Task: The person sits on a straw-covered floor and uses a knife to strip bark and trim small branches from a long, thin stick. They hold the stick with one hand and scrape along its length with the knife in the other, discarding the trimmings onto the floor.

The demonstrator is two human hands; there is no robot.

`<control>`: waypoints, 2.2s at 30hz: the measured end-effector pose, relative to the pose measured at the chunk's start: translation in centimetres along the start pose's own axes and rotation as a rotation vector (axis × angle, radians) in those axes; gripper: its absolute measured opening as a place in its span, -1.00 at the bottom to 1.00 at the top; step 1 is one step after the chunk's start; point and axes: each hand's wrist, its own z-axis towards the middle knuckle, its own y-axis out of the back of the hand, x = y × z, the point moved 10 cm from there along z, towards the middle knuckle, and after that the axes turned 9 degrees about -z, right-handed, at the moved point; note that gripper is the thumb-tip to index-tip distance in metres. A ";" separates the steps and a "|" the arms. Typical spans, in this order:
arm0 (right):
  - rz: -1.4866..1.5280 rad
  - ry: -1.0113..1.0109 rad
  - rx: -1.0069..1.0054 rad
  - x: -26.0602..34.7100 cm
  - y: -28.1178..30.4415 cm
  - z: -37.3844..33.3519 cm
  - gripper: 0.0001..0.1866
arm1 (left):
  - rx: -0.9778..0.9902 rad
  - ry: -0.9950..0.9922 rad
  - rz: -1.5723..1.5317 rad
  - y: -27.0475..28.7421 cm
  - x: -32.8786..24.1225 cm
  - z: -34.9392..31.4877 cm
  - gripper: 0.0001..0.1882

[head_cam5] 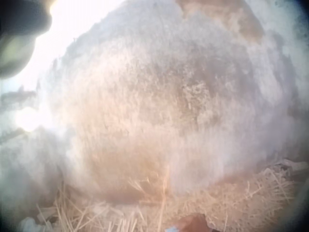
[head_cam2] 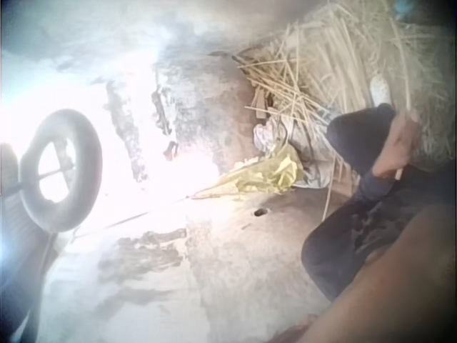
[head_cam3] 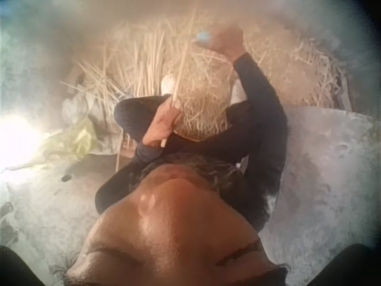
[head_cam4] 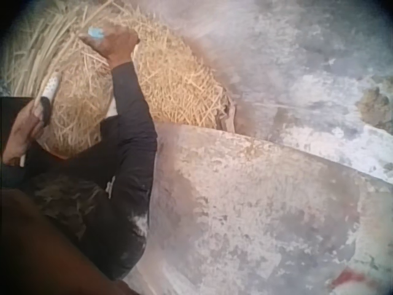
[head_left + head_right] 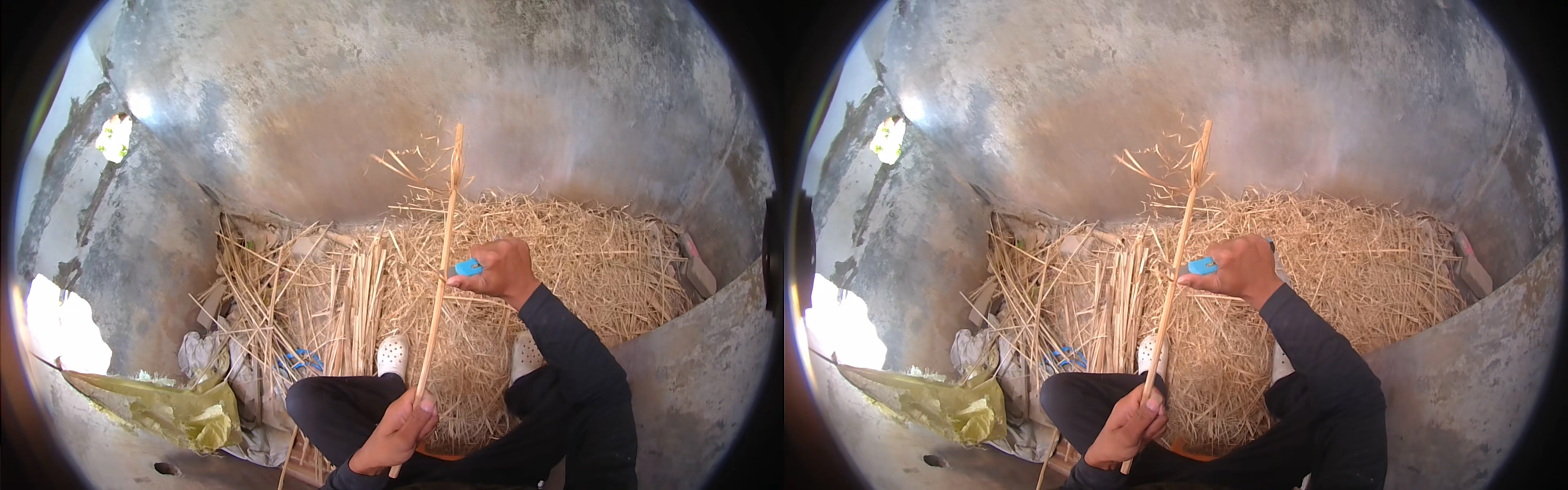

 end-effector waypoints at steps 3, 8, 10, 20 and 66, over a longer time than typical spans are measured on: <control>-0.095 -0.061 0.058 -2.0 -1.4 -0.1 -0.20 | -0.002 0.000 0.004 -0.2 0.5 -0.4 -0.74; -0.273 -0.314 0.094 -10.8 -3.2 -0.8 -0.16 | 0.032 0.073 0.038 -1.7 2.1 -2.7 -0.74; -0.271 -0.269 0.054 -11.0 -2.7 -1.2 -0.16 | 0.020 0.097 0.075 -1.6 2.3 -2.8 -0.74; 0.138 -0.676 0.335 -12.9 -7.0 -2.9 -0.11 | -0.072 0.058 0.220 1.4 1.5 -0.4 -0.71; 0.289 -0.239 0.262 0.1 -0.9 -2.1 -0.30 | -0.035 -0.017 0.004 1.9 -0.2 2.1 -0.66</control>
